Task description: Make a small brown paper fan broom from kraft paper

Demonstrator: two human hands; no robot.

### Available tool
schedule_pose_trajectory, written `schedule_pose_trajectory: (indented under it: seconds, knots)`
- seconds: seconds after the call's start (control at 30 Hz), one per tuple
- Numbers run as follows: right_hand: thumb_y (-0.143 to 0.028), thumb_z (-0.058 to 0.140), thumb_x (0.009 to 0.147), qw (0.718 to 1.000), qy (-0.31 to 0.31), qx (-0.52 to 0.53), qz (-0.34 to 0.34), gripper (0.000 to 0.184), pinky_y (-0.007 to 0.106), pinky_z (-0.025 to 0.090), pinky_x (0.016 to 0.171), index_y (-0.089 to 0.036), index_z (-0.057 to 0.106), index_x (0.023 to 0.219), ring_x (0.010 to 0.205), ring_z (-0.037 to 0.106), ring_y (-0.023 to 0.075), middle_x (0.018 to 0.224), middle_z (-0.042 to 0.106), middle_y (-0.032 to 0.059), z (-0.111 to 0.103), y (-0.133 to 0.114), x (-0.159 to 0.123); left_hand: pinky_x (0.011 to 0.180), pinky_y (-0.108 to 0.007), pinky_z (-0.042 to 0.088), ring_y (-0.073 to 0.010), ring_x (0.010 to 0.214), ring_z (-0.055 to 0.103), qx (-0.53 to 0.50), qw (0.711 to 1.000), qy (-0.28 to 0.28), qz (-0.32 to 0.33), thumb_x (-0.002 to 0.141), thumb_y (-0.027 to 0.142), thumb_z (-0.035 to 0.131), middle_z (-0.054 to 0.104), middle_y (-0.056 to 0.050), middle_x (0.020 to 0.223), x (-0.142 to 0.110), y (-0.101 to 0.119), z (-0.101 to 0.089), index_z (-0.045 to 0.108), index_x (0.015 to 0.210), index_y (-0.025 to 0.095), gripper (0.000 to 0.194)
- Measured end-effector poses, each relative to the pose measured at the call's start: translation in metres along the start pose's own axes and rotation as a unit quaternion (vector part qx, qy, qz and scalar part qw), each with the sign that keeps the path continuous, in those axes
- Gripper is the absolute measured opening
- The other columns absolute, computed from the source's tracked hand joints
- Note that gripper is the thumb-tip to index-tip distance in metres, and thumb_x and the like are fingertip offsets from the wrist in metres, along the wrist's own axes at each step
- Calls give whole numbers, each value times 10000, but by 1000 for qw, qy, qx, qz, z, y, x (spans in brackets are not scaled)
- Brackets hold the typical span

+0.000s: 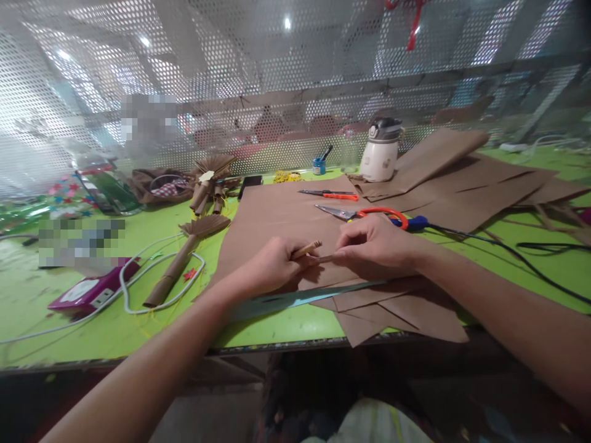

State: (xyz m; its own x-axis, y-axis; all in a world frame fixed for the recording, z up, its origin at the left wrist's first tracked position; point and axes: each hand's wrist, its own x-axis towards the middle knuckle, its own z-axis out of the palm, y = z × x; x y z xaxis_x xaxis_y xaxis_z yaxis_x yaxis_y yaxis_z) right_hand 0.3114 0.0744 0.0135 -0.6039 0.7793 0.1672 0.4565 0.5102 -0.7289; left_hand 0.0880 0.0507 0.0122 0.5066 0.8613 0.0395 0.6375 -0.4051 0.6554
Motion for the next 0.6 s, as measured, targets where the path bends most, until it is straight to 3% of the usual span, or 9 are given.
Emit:
schedule_pose_trajectory:
  seconds: [0.2,0.4,0.6]
  knots:
    - [-309,626,746,1000,16,18,-6,166,249,416,584,-154,666,701,657,560,148,671,636,18,0,4,0,562,-201,404,-106,597,584,-50,999,-7,-12,840,265,502,671,7,661,-4,2,-3,590,682,159,210]
    - [-364,664,715,997,35,49,48,214,247,404,568,-152,681,737,622,544,136,643,622,6,-5,12,2,491,-188,351,-88,525,528,-54,998,15,-19,867,332,468,624,21,597,-6,4,0,516,625,159,301]
    - [-343,664,716,996,60,65,30,203,241,385,563,-140,656,724,620,521,124,654,601,3,-3,13,2,558,-194,406,-101,593,571,-66,998,-12,-8,891,318,419,668,-3,668,-5,4,0,593,685,156,315]
